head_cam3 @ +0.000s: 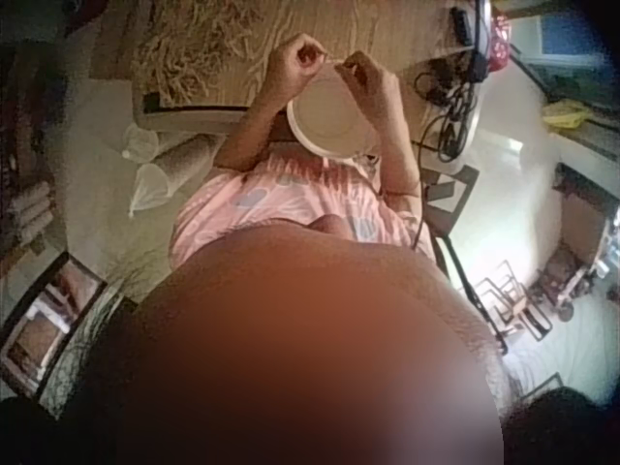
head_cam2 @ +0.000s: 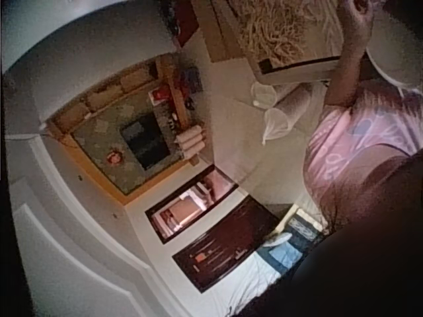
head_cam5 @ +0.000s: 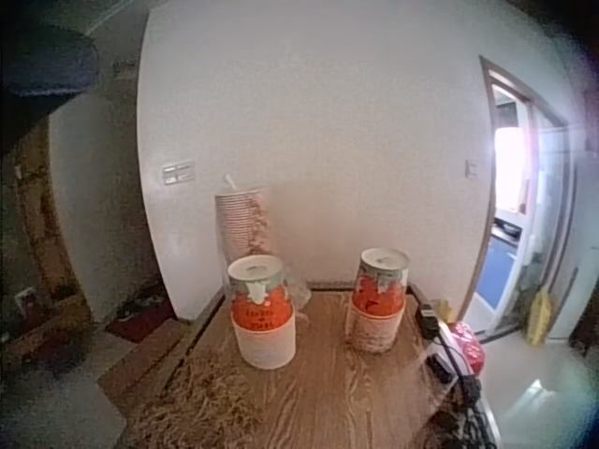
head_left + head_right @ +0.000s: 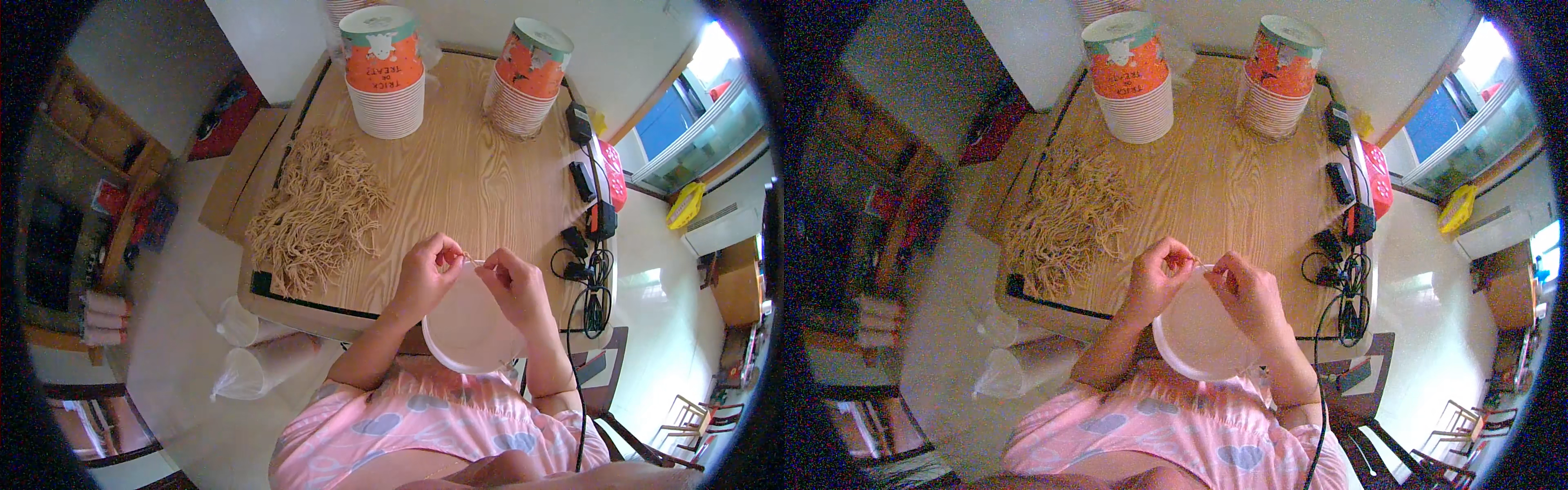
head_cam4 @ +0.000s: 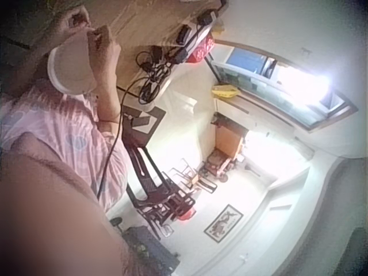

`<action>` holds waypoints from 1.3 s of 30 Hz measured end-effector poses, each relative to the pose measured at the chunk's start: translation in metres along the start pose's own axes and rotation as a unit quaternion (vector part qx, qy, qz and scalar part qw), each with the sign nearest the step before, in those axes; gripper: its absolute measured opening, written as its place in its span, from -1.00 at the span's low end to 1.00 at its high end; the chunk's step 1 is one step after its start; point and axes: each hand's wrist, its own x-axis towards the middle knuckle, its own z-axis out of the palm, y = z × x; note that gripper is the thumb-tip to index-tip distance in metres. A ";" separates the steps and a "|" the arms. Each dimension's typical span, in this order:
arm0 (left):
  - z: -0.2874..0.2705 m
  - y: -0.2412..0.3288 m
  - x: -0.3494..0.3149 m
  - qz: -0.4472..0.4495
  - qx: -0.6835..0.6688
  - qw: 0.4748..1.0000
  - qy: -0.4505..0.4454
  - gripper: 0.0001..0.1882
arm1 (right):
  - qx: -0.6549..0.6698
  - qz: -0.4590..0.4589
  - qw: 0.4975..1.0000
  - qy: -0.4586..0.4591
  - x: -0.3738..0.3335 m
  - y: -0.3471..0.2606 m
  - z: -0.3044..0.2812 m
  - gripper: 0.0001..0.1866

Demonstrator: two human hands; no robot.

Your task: Assembling and preparing paper containers by hand at a table.

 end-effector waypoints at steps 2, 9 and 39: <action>0.000 0.001 0.000 0.004 0.011 1.000 0.004 -0.90 | 0.018 -0.011 0.999 0.029 0.000 0.000 0.002 -0.91; -0.001 0.003 -0.001 0.051 0.053 0.997 0.020 -0.85 | -0.008 -0.041 0.998 -0.052 0.001 -0.001 0.001 -0.85; -0.005 0.010 -0.002 0.130 0.080 0.988 0.017 -0.84 | 0.079 0.005 0.997 -0.011 0.009 0.006 0.003 -0.86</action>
